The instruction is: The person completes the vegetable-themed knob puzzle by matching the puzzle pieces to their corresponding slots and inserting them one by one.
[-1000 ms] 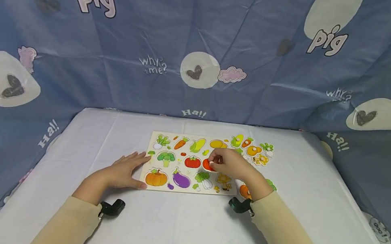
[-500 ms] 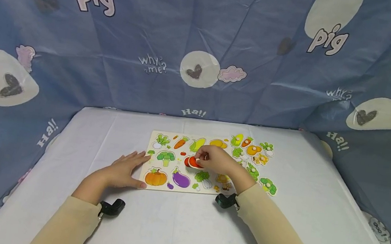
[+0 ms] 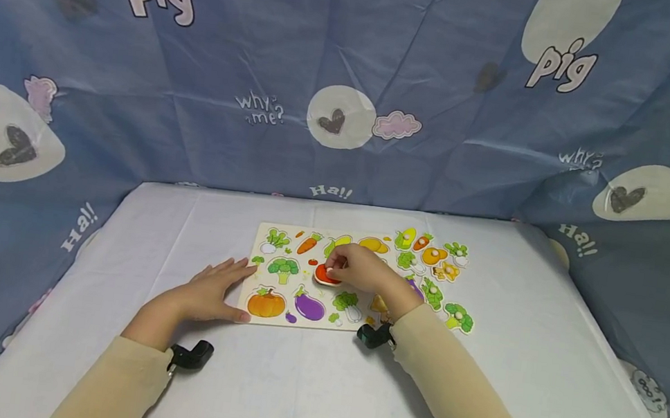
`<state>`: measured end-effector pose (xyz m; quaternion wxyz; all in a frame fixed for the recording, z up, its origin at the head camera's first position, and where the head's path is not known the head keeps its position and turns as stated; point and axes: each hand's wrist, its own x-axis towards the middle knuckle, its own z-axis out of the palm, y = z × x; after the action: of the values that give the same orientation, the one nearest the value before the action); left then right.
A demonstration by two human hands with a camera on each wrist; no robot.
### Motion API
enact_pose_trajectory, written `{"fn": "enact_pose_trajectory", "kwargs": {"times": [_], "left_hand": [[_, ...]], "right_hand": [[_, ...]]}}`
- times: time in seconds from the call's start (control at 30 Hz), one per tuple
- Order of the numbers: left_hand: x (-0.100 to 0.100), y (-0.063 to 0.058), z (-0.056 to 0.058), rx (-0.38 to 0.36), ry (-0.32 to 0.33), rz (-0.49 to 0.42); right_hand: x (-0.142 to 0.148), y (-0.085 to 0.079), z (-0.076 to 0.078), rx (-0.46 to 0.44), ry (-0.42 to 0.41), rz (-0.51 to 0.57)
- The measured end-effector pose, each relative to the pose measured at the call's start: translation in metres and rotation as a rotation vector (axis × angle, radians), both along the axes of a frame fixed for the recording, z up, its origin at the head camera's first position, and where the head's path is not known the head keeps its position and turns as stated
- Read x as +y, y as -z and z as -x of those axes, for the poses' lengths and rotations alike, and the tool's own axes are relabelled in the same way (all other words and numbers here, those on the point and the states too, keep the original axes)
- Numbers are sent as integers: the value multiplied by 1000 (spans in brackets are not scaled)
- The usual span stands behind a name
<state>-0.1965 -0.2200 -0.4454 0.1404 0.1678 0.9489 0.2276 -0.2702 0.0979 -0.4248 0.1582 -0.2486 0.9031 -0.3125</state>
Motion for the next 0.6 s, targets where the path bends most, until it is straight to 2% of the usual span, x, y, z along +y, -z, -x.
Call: {"fn": "enact_pose_trajectory", "kwargs": {"times": [0.27, 0.6], "left_hand": [[1, 0, -1, -5, 1, -4], [2, 1, 1, -6, -3, 1]], "right_hand": [[-6, 2, 4, -17, -16, -26], [-7, 5, 8, -61, 6, -57]]}}
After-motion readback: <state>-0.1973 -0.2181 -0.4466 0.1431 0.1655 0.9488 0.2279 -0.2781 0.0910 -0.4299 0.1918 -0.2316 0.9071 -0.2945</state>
